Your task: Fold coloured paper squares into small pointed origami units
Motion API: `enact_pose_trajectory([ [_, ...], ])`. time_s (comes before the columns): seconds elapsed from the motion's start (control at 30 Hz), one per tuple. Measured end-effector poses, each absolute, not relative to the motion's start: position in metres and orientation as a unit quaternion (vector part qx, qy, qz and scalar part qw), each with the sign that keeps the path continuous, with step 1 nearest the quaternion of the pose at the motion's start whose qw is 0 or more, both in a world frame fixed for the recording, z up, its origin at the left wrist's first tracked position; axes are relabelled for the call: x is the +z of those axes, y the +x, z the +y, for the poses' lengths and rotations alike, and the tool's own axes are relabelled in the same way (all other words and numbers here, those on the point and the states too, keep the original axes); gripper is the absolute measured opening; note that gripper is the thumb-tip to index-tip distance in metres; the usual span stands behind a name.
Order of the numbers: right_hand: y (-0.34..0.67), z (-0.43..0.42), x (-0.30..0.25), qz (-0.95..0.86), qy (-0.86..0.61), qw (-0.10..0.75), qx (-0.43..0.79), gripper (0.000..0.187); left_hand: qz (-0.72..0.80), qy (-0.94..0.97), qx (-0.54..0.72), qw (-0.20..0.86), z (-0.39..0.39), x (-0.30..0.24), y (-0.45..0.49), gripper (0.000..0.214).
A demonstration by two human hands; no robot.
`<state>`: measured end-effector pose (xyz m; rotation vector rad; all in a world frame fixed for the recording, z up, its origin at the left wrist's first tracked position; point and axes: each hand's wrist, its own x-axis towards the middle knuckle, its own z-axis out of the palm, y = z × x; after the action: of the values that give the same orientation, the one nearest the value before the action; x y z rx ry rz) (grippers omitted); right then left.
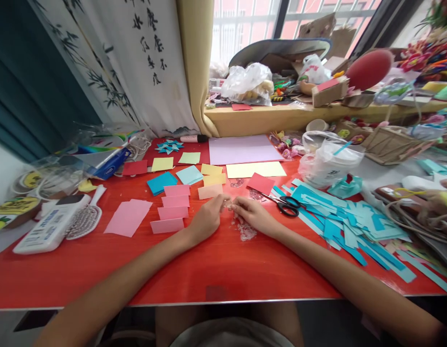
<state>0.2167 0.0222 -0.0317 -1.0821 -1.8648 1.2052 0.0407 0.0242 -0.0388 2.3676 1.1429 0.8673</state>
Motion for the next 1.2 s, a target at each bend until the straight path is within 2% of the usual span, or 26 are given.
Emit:
enact_pose_trajectory([
  [0.1,0.220,0.027,-0.034,-0.694,-0.433,0.361,0.448,0.023,0.366,0.873,0.300,0.120,0.028,-0.030,0.034,0.027],
  [0.23,0.227,0.040,-0.042,-0.654,-0.453,0.396,0.459,0.026,0.313,0.899,0.274,-0.138,0.038,-0.004,0.020,0.026],
  [0.33,0.231,0.049,-0.047,-0.630,-0.450,0.397,0.493,0.029,0.362,0.876,0.246,-0.202,0.053,0.014,0.017,0.028],
  [0.43,0.231,0.052,-0.048,-0.613,-0.447,0.407,0.508,0.033,0.403,0.887,0.129,-0.186,0.077,0.020,0.025,0.030],
  [0.67,0.228,0.049,-0.048,-0.589,-0.448,0.433,0.515,0.037,0.404,0.903,0.036,-0.145,0.133,0.014,0.040,0.016],
  [0.8,0.228,0.050,-0.049,-0.572,-0.449,0.450,0.519,0.037,0.419,0.899,0.025,-0.123,0.143,0.009,0.044,0.018],
  [0.97,0.227,0.048,-0.047,-0.552,-0.444,0.469,0.527,0.036,0.445,0.889,0.060,-0.091,0.143,0.015,0.044,0.022],
  [1.13,0.226,0.045,-0.043,-0.554,-0.424,0.482,0.530,0.031,0.480,0.856,0.184,-0.061,0.122,0.035,0.043,0.030],
  [1.2,0.225,0.044,-0.040,-0.560,-0.410,0.482,0.535,0.033,0.485,0.843,0.231,-0.012,0.101,0.033,0.045,0.033],
])
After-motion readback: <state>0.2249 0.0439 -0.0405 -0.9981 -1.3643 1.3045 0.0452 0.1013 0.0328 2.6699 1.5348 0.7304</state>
